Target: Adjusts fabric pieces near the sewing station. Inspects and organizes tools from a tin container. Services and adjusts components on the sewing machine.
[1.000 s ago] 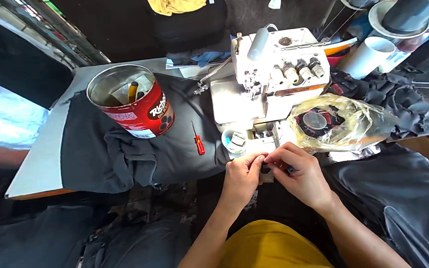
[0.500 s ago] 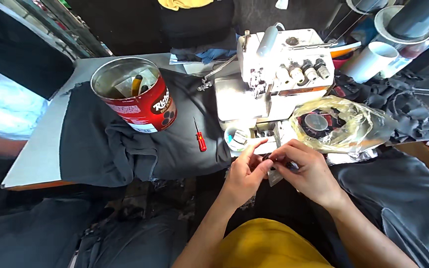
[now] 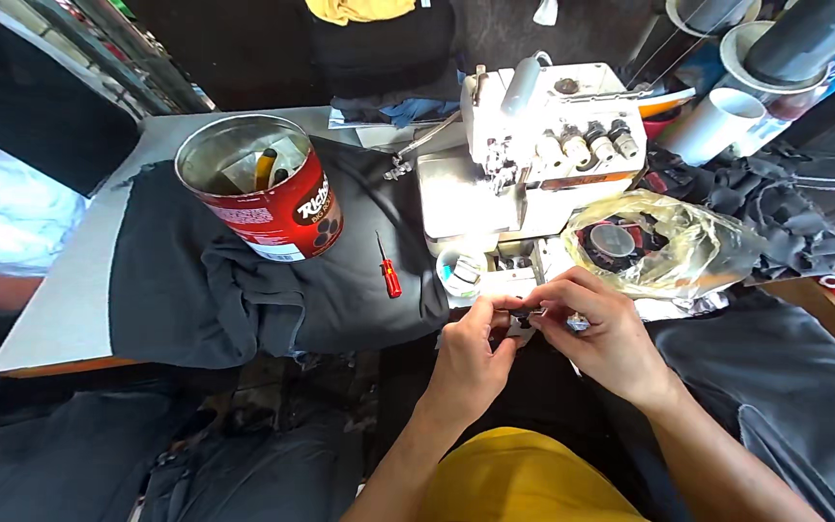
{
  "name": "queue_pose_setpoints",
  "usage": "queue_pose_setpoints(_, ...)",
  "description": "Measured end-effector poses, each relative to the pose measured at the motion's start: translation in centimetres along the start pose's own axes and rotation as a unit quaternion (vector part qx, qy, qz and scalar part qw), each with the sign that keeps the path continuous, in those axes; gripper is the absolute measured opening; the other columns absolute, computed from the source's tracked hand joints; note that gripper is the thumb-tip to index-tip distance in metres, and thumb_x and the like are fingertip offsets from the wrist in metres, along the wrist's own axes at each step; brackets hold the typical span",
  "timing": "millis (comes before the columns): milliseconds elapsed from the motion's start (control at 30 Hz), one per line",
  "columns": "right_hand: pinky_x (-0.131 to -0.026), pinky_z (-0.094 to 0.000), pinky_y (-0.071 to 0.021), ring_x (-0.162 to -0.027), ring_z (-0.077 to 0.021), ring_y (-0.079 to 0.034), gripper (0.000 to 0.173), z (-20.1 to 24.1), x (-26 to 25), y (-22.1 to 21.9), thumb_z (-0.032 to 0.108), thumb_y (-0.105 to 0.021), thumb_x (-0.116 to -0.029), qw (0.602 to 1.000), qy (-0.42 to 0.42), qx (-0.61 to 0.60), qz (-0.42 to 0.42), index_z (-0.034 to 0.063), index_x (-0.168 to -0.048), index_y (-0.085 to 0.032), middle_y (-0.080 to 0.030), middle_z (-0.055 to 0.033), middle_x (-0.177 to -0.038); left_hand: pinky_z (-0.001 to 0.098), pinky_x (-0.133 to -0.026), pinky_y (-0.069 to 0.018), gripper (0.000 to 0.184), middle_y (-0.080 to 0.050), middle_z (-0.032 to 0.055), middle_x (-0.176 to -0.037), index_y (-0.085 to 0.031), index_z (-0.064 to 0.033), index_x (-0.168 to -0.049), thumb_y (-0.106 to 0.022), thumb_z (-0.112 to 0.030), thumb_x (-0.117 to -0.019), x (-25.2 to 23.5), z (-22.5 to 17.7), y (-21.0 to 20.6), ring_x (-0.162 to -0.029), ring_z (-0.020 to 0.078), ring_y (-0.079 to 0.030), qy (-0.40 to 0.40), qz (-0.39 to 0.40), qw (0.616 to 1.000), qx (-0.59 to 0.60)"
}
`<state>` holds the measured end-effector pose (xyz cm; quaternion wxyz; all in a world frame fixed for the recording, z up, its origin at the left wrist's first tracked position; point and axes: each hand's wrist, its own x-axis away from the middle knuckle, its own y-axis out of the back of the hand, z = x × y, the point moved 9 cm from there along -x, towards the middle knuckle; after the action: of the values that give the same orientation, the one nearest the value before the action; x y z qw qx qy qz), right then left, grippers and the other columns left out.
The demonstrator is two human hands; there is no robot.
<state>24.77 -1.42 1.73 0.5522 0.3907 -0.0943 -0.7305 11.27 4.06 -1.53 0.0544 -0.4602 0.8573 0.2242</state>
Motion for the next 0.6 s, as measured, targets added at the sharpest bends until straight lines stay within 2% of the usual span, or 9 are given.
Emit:
queue_pose_setpoints(133,-0.068,-0.0118,-0.053,-0.076,-0.0005,-0.061,0.011,0.5,-0.1,-0.1,0.015,-0.068,-0.0902,0.999,0.011,0.026,0.027,0.0088,-0.096,-0.076,-0.065,-0.0049,-0.095,0.0214,-0.079,-0.0608,0.036,-0.076,0.0052,-0.099,-0.066,0.0007,-0.117,-0.071,0.005,-0.082,0.1,0.0,-0.1,-0.086,0.0061,-0.073,0.006,0.006,1.0,-0.027)
queue_pose_setpoints(233,-0.067,-0.0153,-0.0534,-0.075,-0.0038,-0.061,0.01,0.7,-0.2,-0.4,0.014,-0.067,-0.0879,0.997,0.019,0.053,0.057,0.0086,-0.092,-0.074,-0.066,-0.0058,-0.094,0.0233,-0.079,-0.0604,0.035,-0.075,0.0076,-0.1,-0.067,0.001,-0.117,-0.07,0.005,-0.0821,0.2,-0.3,-0.3,-0.085,0.0087,-0.073,-0.012,0.017,0.998,-0.066)
queue_pose_setpoints(367,-0.064,-0.0185,-0.0512,-0.075,-0.0062,-0.06,0.007,0.7,-0.3,-0.9,0.013,-0.064,-0.0843,0.994,0.015,0.062,0.085,0.009,-0.084,-0.07,-0.065,-0.0052,-0.092,0.0261,-0.079,-0.0598,0.036,-0.074,0.0085,-0.095,-0.068,0.0005,-0.115,-0.072,0.006,-0.0796,0.3,-0.9,-0.9,-0.083,0.0134,-0.072,-0.038,0.036,0.993,-0.109)
queue_pose_setpoints(600,-0.066,-0.0129,-0.0524,-0.075,0.0001,-0.061,0.015,-0.7,-0.4,-0.8,0.013,-0.06,-0.0892,0.997,-0.022,-0.006,0.068,0.0059,-0.084,-0.072,-0.066,-0.0044,-0.093,0.0266,-0.074,-0.0577,0.037,-0.073,0.0052,-0.087,-0.068,-0.0008,-0.117,-0.07,0.005,-0.0802,0.4,-0.6,-1.2,-0.077,0.0133,-0.069,-0.035,0.062,0.99,-0.118)
